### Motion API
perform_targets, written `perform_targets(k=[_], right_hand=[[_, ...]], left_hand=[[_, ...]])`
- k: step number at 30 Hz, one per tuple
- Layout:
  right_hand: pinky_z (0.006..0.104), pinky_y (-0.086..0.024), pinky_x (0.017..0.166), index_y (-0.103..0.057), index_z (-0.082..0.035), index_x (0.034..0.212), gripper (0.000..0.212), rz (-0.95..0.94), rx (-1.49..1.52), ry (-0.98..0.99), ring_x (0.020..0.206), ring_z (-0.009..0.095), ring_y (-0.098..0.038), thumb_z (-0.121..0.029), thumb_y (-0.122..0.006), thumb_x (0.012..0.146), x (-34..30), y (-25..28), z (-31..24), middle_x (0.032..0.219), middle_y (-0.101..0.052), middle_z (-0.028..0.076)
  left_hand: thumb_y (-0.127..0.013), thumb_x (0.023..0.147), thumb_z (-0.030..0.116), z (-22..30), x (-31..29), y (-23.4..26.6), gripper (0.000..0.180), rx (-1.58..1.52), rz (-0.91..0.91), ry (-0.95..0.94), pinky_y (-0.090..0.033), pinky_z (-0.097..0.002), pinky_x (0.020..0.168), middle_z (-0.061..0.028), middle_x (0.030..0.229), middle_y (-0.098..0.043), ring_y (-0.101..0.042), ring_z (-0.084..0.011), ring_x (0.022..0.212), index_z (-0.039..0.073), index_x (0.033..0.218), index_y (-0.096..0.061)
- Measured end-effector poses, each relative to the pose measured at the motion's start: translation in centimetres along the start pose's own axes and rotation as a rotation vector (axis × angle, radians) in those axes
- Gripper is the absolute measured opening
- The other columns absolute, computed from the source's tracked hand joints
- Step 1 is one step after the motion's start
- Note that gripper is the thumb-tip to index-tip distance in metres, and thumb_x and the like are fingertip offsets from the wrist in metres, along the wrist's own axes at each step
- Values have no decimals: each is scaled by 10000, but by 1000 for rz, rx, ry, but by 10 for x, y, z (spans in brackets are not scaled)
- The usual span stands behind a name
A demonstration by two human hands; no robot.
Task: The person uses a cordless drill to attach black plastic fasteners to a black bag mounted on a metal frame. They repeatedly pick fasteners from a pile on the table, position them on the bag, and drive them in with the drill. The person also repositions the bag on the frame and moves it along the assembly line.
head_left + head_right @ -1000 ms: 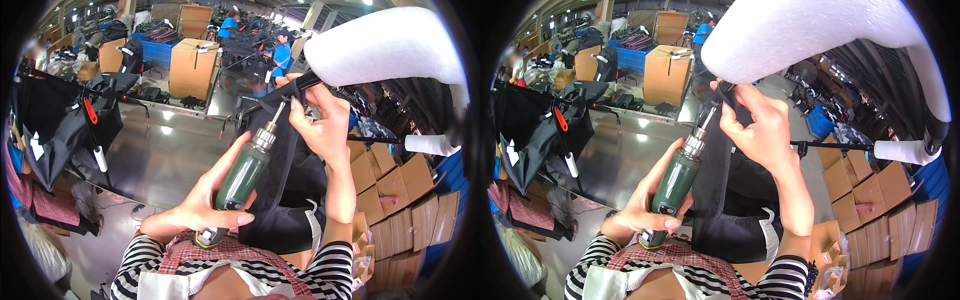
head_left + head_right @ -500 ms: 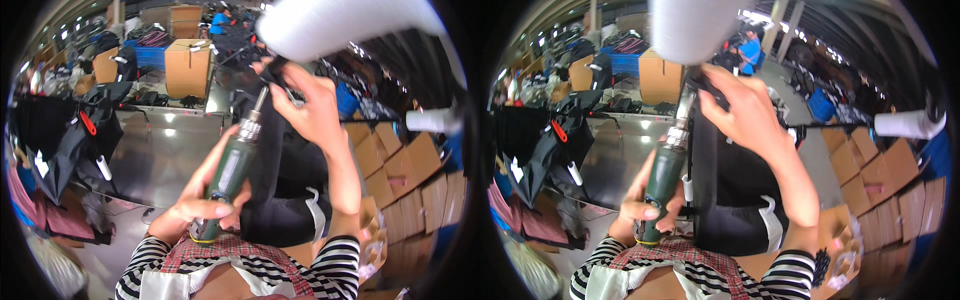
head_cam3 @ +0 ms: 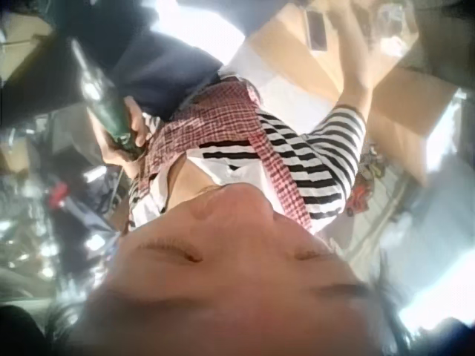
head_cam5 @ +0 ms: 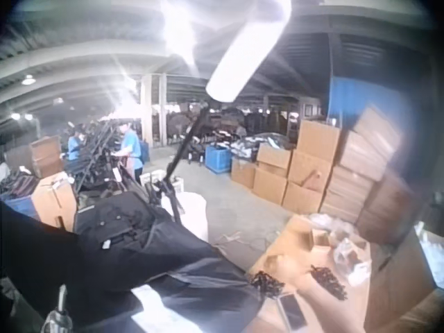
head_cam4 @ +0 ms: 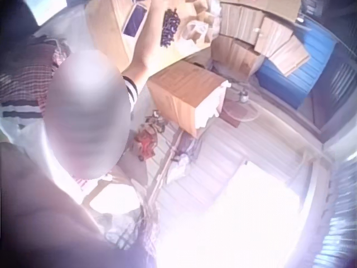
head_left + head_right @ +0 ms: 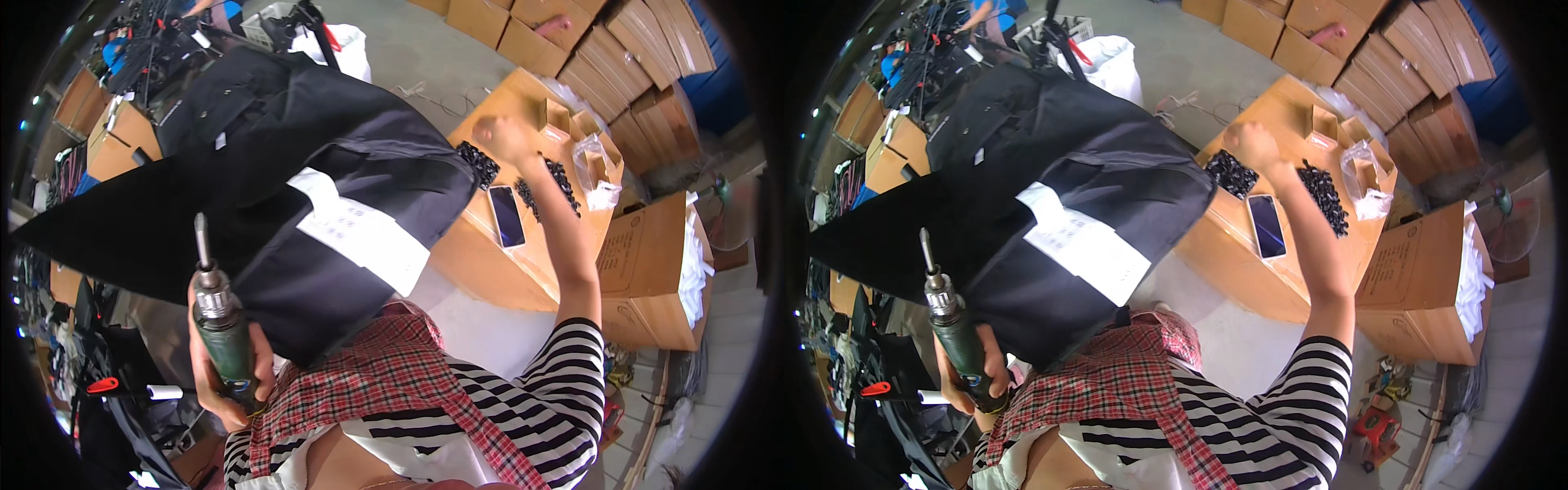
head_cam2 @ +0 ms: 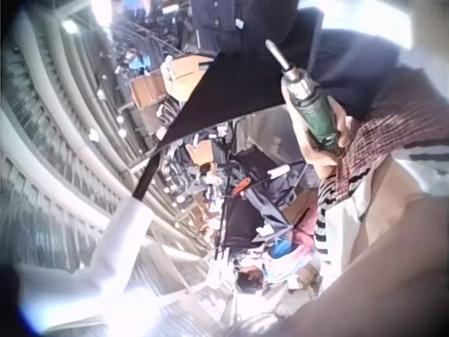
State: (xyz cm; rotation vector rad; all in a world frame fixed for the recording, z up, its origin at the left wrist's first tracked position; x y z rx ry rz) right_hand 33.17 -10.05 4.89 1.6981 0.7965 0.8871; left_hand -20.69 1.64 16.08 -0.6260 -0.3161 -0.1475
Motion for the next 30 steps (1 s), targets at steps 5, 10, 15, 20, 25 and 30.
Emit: perform_targets(k=[5, 10, 15, 20, 25, 30], right_hand=[[431, -562, 817, -716, -110, 914, 131, -125, 165, -205, 935, 326, -692, -201, -728, 821, -52, -90, 50, 958, -721, 109], [429, -549, 867, -691, -121, 948, 175, -125, 88, -257, 1036, 304, -645, -196, -742, 799, -50, -102, 42, 1038, -663, 108], [428, -558, 857, -684, -116, 895, 169, -192, 14, -238, 1001, 318, -669, -196, -714, 749, -38, -112, 45, 1007, -693, 122], [421, -563, 848, -715, -96, 935, 268, -252, 44, -196, 954, 329, -693, -241, -724, 709, -17, -98, 48, 946, -730, 162], [285, -568, 747, -675, -7, 980, 106, 56, 1113, 76, 810, 153, -701, -43, -685, 880, 29, 19, -27, 870, -729, 88], [278, -579, 773, -662, 34, 1103, 180, 38, 1311, 544, 830, 158, -717, 14, -673, 925, -11, 150, -266, 928, -741, 103]], left_hand=[[-907, 500, -51, 2, 18, 4, 718, -8, -16, 143, -585, -357, 569, -212, 780, -620, -687, -285, 645, -82, 1084, -489], [-884, 497, -71, -9, -25, 5, 848, 40, 244, 42, -598, -382, 580, -225, 804, -596, -690, -299, 667, -132, 1216, -437], [-857, 490, -87, -24, -13, -18, 1413, 11, 555, -255, -574, -392, 479, -243, 787, -558, -654, -315, 557, 166, 1557, 35], [-825, 437, -42, -21, 5, -28, 1466, 5, 714, -296, -532, -328, 383, -232, 729, -557, -575, -255, 446, 132, 1576, 82], [-813, 444, -29, -13, 11, -38, 1441, 33, 661, -258, -509, -317, 399, -237, 771, -572, -595, -246, 468, 126, 1594, 41], [-868, 584, -2, 5, 3, -66, 1363, 198, 577, -125, -479, -279, 532, -149, 873, -590, -596, -165, 608, 156, 1620, 3]])
Point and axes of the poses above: each hand's wrist, its own x-axis towards the middle knuckle, its own y-axis out of the back of the hand, z = x × y, the point moved 3 cm from there along x, towards the middle knuckle
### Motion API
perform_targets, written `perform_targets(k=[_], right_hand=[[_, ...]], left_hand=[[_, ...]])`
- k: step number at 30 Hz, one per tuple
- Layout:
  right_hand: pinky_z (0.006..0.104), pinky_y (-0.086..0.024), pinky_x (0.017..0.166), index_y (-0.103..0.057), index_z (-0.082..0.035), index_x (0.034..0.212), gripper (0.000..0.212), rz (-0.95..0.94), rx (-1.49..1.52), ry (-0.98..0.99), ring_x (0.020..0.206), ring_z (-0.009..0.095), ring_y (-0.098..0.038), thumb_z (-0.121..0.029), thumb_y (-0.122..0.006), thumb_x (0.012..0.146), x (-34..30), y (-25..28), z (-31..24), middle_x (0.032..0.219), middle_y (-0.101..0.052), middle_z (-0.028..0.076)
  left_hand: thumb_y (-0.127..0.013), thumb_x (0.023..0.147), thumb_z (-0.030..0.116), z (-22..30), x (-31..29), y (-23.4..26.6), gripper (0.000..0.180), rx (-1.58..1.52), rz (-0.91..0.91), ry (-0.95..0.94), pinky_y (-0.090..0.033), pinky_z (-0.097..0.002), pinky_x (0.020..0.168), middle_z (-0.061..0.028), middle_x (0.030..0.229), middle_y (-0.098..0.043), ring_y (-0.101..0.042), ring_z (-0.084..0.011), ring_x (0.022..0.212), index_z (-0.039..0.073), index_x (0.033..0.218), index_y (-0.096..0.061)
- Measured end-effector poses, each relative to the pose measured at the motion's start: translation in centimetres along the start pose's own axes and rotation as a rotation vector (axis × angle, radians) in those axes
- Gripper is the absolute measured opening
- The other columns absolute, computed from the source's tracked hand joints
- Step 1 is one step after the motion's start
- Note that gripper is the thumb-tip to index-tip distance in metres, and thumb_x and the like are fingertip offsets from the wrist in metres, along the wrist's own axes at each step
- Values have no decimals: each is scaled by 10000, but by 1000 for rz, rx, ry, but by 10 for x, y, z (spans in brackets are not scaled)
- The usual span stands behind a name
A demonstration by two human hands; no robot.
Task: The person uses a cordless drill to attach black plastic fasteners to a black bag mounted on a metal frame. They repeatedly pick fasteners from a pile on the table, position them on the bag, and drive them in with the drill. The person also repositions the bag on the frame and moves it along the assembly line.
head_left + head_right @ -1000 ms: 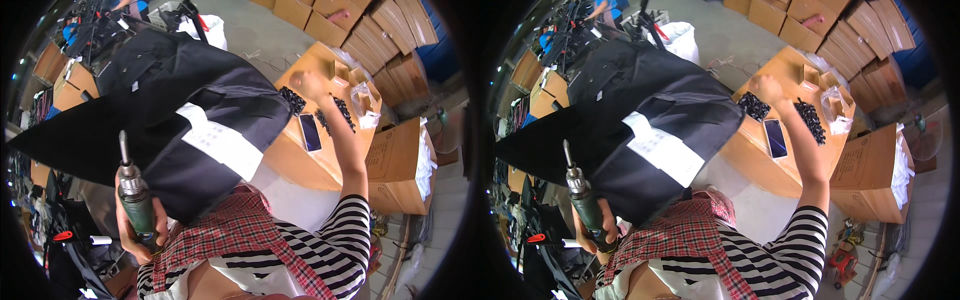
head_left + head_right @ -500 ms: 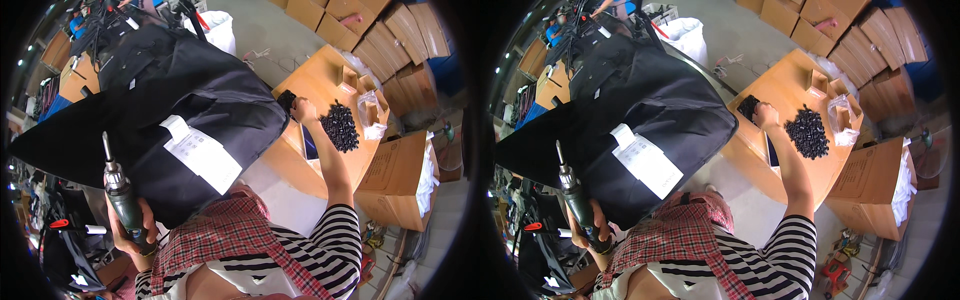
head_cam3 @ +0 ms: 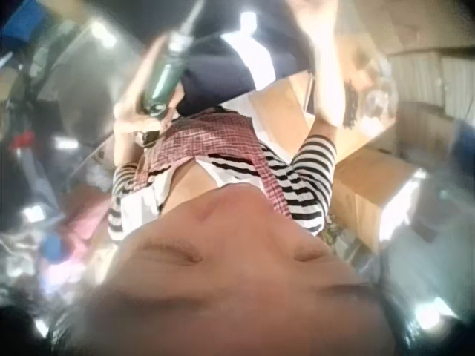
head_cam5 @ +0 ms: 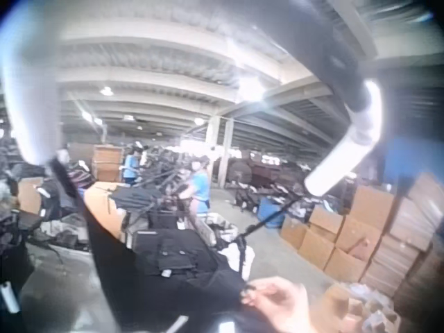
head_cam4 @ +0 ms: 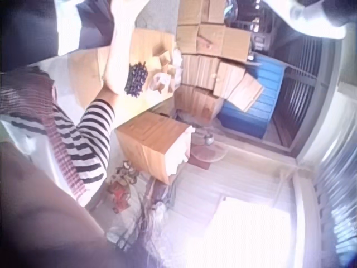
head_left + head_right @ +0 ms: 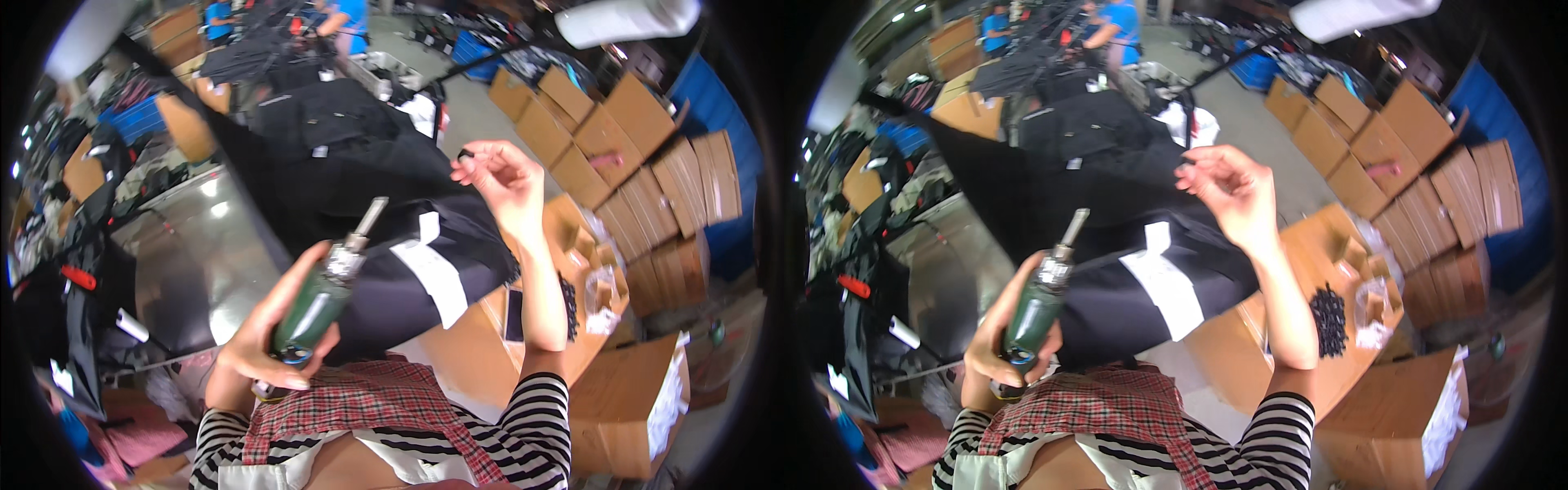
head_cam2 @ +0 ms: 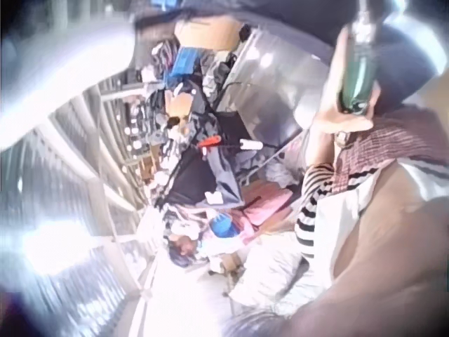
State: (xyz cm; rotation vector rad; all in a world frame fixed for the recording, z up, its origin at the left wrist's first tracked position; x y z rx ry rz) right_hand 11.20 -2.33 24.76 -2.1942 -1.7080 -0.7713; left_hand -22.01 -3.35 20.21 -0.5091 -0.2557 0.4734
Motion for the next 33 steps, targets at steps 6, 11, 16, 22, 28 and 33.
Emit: perform_targets(k=[6, 11, 16, 22, 28, 33], right_hand=[[313, -590, 834, -651, 105, 1126, 255, -209, -226, 357, 913, 232, -734, 116, -678, 873, 11, -105, -63, 1014, -719, 167], [281, -590, 800, -681, 85, 1097, 236, -207, -291, 455, 896, 197, -737, 117, -681, 863, 12, -132, -76, 986, -730, 151], [267, -577, 710, -702, 44, 1047, 229, -211, -428, 462, 804, 172, -737, 81, -721, 821, 11, -139, -85, 889, -724, 121], [264, -577, 724, -703, 50, 1049, 234, -211, -472, 426, 802, 173, -738, 90, -711, 818, 2, -147, -95, 869, -723, 111], [258, -579, 699, -711, 40, 1022, 217, -89, -410, 413, 779, 154, -735, 71, -725, 808, 5, -151, -95, 866, -732, 112], [257, -579, 704, -712, 40, 1025, 226, -101, -399, 396, 795, 158, -739, 84, -723, 803, 3, -154, -94, 882, -733, 120]], left_hand=[[-887, 675, 96, 26, -18, -1, 1268, 176, -31, -44, -491, -255, 646, -81, 953, -608, -594, -117, 772, 114, 1619, -42], [-853, 586, 59, 30, -29, 3, 1341, 126, 103, -121, -466, -264, 516, -175, 891, -593, -584, -163, 563, 92, 1608, 14], [-881, 685, 114, 32, -39, 15, 1245, 137, 4, -110, -493, -266, 721, -54, 1057, -583, -569, -122, 823, 105, 1619, -58], [-872, 674, 101, 37, -42, 23, 1252, 133, 13, -100, -493, -258, 694, -69, 978, -605, -573, -115, 799, 124, 1621, -54], [-879, 656, 96, 40, -46, 24, 1275, 107, -46, -67, -494, -253, 671, -72, 952, -605, -578, -115, 790, 134, 1622, -46], [-837, 607, 51, 38, -42, 23, 1336, 82, -6, -110, -465, -273, 468, -180, 864, -592, -594, -183, 523, 96, 1602, 53]])
Point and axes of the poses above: each hand's wrist, its own x-axis towards the middle knuckle, its own y-axis out of the back of the hand, z = x × y, the point moved 3 cm from there along x, towards the middle knuckle
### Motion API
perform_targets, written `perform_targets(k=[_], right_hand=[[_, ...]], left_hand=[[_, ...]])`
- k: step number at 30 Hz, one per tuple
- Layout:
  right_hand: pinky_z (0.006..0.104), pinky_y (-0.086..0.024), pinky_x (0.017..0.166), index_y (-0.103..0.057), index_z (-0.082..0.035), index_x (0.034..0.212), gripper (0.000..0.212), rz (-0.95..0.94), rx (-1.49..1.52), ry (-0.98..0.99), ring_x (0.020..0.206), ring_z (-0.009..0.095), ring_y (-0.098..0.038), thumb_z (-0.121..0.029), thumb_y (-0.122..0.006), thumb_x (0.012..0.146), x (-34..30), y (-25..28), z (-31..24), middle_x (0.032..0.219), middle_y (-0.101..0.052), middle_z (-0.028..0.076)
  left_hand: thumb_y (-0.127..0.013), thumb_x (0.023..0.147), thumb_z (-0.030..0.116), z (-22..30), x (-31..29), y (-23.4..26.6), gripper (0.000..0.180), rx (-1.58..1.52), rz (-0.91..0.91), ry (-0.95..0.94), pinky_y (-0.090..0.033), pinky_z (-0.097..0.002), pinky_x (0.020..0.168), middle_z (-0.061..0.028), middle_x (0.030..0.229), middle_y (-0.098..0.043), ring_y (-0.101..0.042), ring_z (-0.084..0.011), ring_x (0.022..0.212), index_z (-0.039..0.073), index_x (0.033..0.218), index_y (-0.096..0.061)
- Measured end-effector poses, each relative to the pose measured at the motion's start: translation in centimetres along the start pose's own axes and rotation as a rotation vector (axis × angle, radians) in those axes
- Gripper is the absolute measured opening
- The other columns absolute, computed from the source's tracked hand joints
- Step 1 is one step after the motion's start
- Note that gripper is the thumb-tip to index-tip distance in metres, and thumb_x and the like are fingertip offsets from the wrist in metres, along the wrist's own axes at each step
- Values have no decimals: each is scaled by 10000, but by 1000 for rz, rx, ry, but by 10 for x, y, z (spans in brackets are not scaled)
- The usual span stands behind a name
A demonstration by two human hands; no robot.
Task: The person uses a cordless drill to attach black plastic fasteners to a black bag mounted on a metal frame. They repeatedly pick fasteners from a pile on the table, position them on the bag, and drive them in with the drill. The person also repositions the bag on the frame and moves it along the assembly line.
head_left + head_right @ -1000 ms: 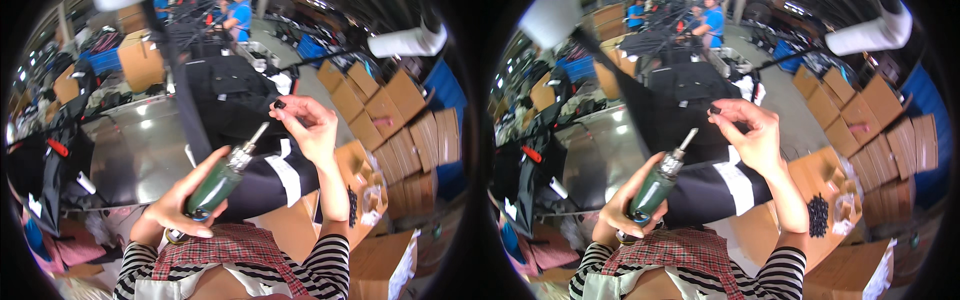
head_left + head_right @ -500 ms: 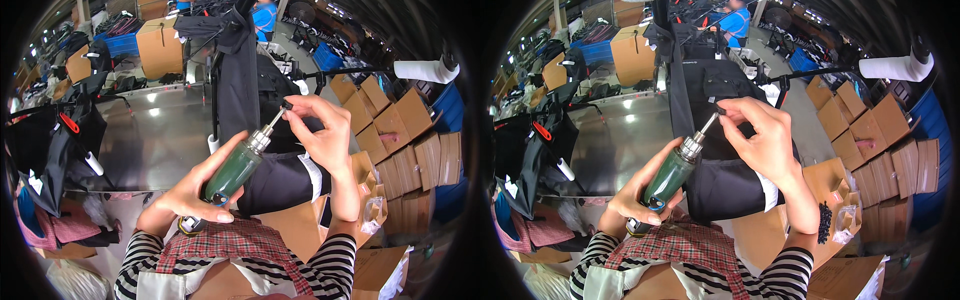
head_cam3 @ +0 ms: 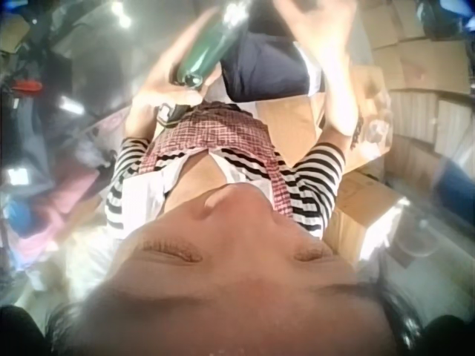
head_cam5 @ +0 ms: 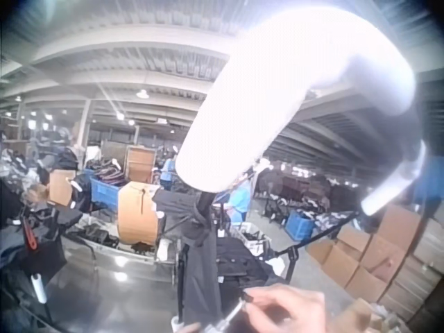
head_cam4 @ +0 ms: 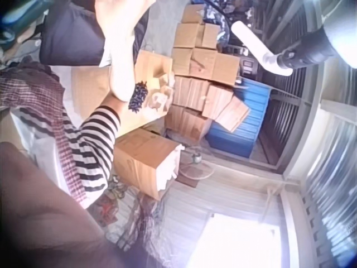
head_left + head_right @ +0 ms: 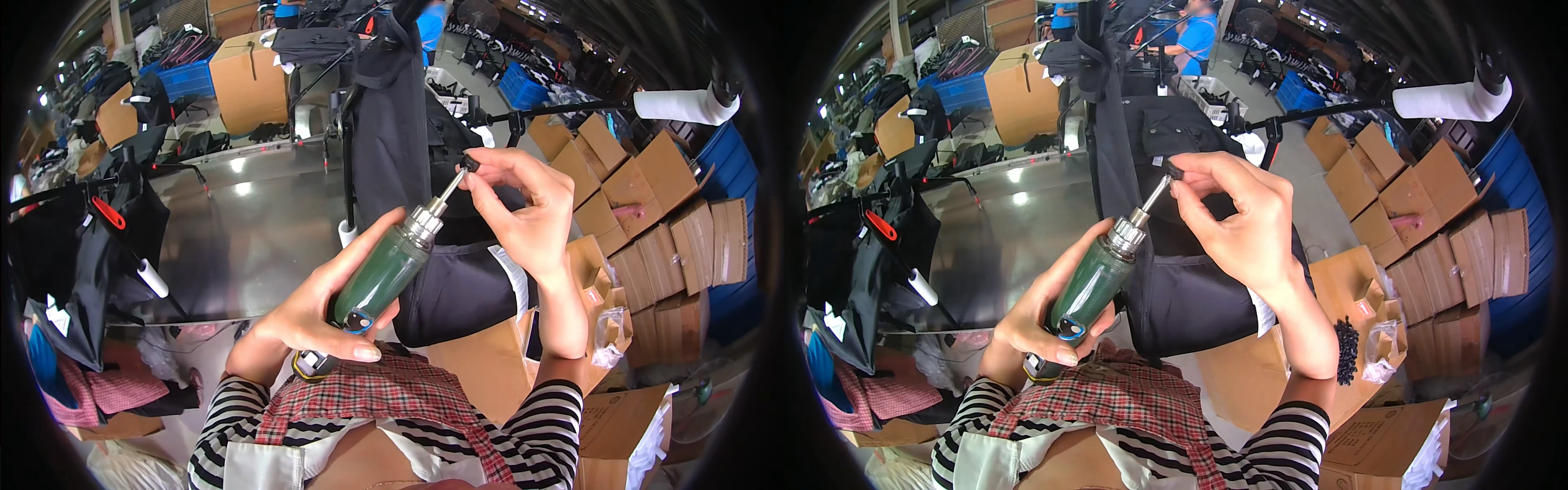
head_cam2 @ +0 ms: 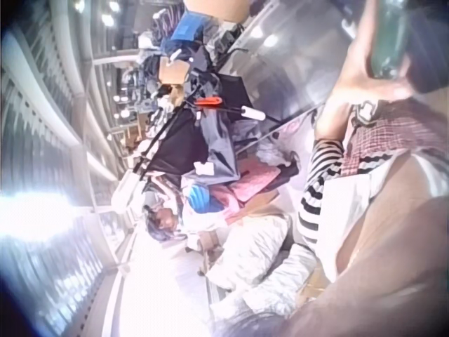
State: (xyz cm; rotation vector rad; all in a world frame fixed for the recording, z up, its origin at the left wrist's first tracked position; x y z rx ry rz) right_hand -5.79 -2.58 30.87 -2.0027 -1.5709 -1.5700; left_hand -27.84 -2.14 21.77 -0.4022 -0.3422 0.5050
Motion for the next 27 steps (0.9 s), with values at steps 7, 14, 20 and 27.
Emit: perform_targets(k=[7, 14, 20, 27], right_hand=[[269, -576, 681, -709, 45, 995, 212, 26, -97, 210, 771, 180, -732, 98, -730, 791, 3, 0, -4, 875, -726, 123], [301, -578, 667, -698, 39, 1042, 304, 175, -109, 533, 762, 256, -716, 130, -738, 755, -1, -18, -16, 931, -716, 173], [360, -518, 967, -590, 52, 1265, 381, 149, 68, 74, 1071, 261, -665, 49, -656, 890, -1, -22, -46, 1165, -686, 175], [418, -546, 671, -602, 56, 1103, 247, -618, 59, 12, 767, 350, -686, 59, -588, 857, -55, -121, -37, 797, -652, 187]], left_hand=[[-863, 637, 118, 1, -2, 9, 1304, -99, -124, 29, -466, -265, 534, -141, 882, -584, -583, -151, 602, 112, 1611, 4], [-878, 626, 109, -2, -8, 8, 1344, -258, -226, -7, -452, -258, 521, -140, 855, -579, -576, -145, 567, 134, 1612, 35], [-852, 619, 113, 12, -7, 28, 1352, -338, -136, -317, -484, -299, 447, -188, 860, -566, -591, -220, 477, 222, 1607, 65], [-823, 705, 200, 35, -9, 45, 1170, -332, -94, -439, -508, -418, 586, -186, 913, -522, -598, -230, 502, 179, 1573, -38]])
Point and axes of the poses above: each hand's wrist, its own x-axis towards the middle knuckle, its own y-axis out of the back of the hand, z = x × y, the point moved 3 cm from there along x, towards the middle knuckle
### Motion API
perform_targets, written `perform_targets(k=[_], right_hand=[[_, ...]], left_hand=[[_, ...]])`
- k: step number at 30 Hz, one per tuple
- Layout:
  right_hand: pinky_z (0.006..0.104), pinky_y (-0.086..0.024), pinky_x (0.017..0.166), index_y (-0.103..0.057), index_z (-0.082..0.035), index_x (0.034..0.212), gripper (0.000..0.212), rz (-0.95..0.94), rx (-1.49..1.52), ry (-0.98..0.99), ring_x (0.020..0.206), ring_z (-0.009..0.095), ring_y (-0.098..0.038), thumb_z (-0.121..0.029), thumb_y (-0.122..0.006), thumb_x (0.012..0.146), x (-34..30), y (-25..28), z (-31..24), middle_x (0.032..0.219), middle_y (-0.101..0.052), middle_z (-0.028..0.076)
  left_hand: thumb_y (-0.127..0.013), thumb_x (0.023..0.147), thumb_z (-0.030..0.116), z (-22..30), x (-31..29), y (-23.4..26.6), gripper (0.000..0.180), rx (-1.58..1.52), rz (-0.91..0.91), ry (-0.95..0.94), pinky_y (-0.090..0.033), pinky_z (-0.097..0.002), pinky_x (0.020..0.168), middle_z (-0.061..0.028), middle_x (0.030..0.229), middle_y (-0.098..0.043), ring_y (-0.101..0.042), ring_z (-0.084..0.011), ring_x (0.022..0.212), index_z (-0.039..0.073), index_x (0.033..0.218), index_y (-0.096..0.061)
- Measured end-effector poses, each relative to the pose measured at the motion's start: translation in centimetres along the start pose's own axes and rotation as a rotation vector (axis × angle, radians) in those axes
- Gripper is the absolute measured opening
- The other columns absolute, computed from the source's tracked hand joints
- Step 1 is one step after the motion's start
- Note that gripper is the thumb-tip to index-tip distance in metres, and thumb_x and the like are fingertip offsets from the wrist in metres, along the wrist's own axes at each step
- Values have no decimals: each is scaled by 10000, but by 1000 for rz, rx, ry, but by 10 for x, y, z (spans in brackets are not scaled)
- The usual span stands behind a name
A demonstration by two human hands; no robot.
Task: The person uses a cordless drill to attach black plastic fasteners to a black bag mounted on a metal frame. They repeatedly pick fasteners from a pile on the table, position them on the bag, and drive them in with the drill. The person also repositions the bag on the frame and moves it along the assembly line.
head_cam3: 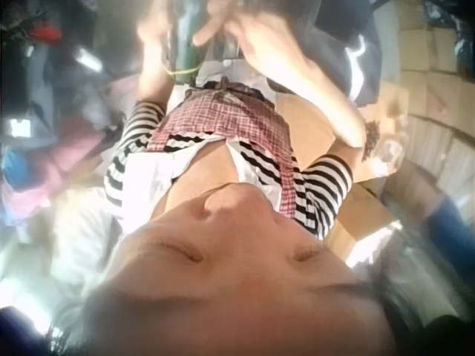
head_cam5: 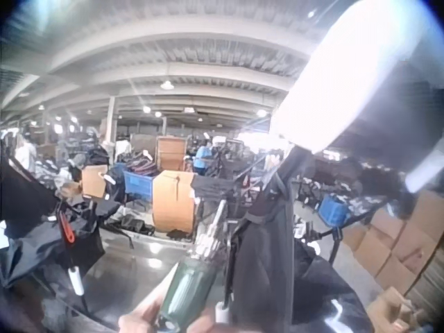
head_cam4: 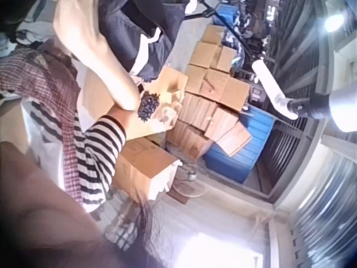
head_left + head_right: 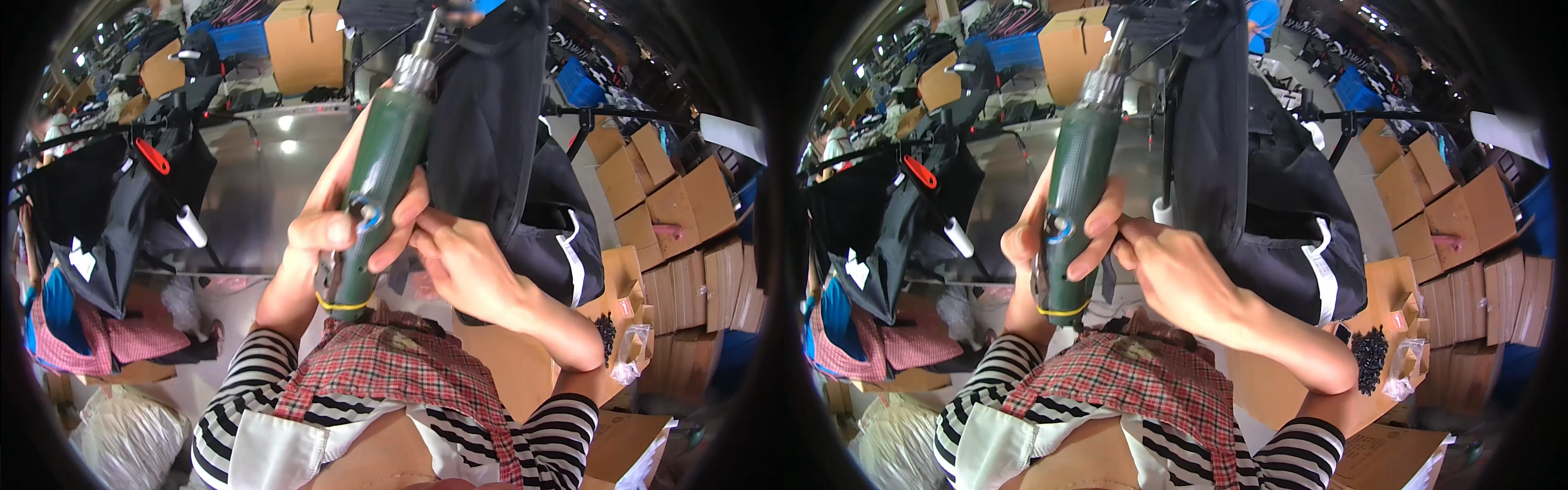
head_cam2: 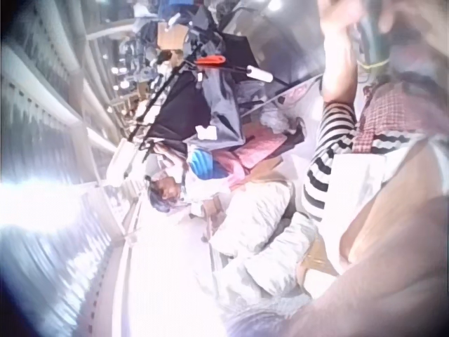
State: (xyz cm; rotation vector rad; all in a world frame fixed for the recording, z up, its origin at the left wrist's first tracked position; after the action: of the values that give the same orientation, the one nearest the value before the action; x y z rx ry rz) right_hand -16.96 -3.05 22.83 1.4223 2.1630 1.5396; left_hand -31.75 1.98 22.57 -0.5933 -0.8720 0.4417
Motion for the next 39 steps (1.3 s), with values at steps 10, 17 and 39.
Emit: perform_targets(k=[10, 17, 39], right_hand=[[193, -426, 509, -616, 18, 1126, 264, 617, 342, -18, 540, 43, -521, -179, -444, 1087, 67, 69, -23, 687, -613, 16], [462, -547, 532, -553, -34, 962, 110, 464, -716, -146, 642, 358, -699, -143, -569, 970, 63, 80, 41, 750, -675, 187], [372, -489, 886, -609, 35, 1040, 290, -138, 44, 505, 953, 266, -623, -56, -677, 773, 158, 155, 94, 984, -654, 164]], left_hand=[[-797, 724, 131, 25, -25, 29, 1077, 13, -73, -76, -489, -644, 993, -161, 944, -558, -676, -226, 589, 61, 1534, -91], [-777, 731, 114, 12, -20, 38, 1058, 25, 14, -73, -505, -633, 982, -164, 937, -549, -669, -230, 583, 73, 1535, -91], [-737, 798, 185, -30, 23, 9, 910, 418, 267, -342, -550, -609, 921, -175, 898, -544, -642, -236, 541, 7, 1488, -171]])
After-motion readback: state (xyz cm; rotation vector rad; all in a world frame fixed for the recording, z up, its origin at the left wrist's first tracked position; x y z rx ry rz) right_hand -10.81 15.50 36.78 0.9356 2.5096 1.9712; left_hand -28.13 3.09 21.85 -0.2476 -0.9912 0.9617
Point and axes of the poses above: each hand's wrist, its own x-axis towards the middle knuckle, its own y-axis out of the back of the hand, z = x × y, the point moved 3 cm from there along x, towards the middle knuckle
